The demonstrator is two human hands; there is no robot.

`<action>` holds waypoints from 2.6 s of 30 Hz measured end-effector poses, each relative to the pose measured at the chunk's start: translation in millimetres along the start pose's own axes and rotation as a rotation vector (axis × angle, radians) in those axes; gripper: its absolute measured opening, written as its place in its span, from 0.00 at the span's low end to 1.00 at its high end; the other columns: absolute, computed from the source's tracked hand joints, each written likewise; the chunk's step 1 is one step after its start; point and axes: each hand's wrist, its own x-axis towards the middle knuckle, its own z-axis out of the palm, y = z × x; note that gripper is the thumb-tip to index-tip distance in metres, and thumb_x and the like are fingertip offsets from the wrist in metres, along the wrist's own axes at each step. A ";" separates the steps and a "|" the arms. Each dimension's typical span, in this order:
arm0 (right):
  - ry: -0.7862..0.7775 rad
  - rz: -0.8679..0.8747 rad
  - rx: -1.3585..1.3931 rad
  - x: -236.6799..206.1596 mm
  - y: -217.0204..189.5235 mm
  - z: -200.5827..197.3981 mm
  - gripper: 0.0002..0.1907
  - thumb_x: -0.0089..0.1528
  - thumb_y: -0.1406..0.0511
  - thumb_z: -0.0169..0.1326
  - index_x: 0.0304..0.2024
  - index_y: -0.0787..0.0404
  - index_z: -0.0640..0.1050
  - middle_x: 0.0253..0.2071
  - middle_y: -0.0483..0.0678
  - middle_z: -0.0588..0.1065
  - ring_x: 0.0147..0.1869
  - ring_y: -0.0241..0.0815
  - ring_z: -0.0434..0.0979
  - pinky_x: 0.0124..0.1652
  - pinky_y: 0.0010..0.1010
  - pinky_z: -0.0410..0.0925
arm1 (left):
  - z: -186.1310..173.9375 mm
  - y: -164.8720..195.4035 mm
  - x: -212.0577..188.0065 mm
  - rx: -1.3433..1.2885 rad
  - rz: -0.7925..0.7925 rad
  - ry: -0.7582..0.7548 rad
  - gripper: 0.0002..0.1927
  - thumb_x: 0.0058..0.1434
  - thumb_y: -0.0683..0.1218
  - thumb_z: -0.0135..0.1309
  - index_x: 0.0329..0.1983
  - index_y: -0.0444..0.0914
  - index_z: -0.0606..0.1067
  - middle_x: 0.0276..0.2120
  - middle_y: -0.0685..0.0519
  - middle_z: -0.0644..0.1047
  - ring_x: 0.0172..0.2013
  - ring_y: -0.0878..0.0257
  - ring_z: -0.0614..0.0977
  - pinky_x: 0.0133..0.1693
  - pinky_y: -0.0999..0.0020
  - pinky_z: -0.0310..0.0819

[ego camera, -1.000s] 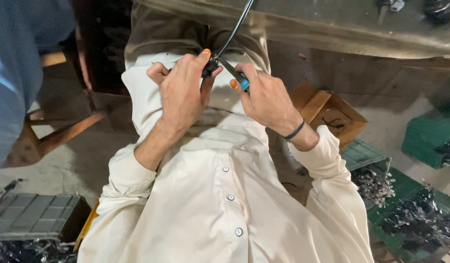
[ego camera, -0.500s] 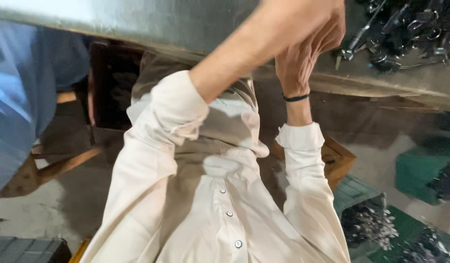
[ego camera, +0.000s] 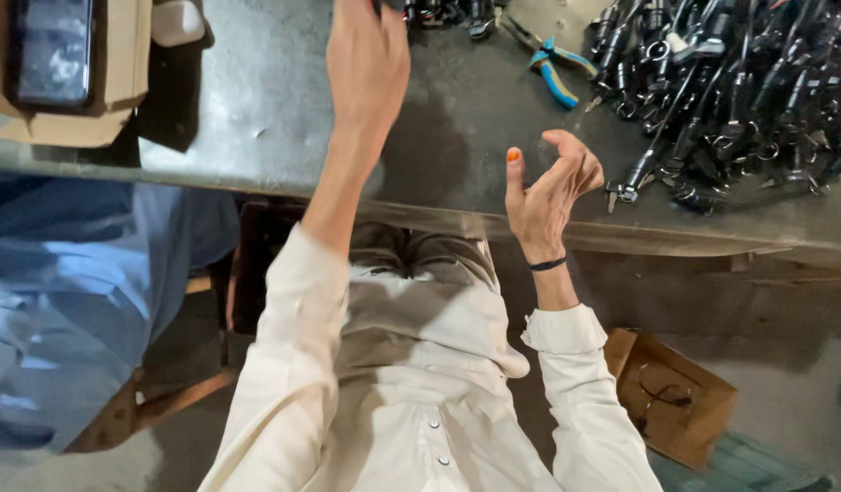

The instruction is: The person sits at a workbench assembling a cable connector. They hold a black cable with color-coded wires, use blue-handled pliers to work on the wire ends, and press and twist the connector body onto the cable, repeating the fitting steps while seated among crates of similar cable assemblies.

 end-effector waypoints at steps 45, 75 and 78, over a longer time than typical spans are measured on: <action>-0.246 0.203 0.568 -14.9 -52.2 -157.7 0.16 0.59 0.70 0.67 0.42 0.63 0.72 0.32 0.42 0.79 0.32 0.27 0.77 0.32 0.19 0.69 | -130.0 -18.3 -98.3 0.424 0.365 -0.823 0.28 0.68 0.48 0.61 0.70 0.39 0.70 0.58 0.54 0.74 0.61 0.61 0.73 0.69 0.59 0.58; -0.836 -0.032 0.935 -32.4 -62.6 -99.7 0.15 0.59 0.71 0.63 0.49 0.61 0.83 0.44 0.49 0.81 0.45 0.44 0.82 0.45 0.29 0.75 | -133.9 42.1 -202.1 -0.923 -0.638 -0.936 0.15 0.69 0.37 0.51 0.55 0.34 0.61 0.42 0.46 0.71 0.43 0.64 0.72 0.46 0.68 0.69; -0.828 -0.039 0.891 -37.3 -62.1 -104.5 0.12 0.62 0.68 0.65 0.49 0.59 0.83 0.44 0.46 0.81 0.46 0.43 0.84 0.45 0.28 0.76 | -136.5 42.2 -194.8 -0.678 -0.806 -1.184 0.15 0.66 0.41 0.52 0.51 0.36 0.63 0.38 0.49 0.74 0.39 0.66 0.74 0.30 0.68 0.71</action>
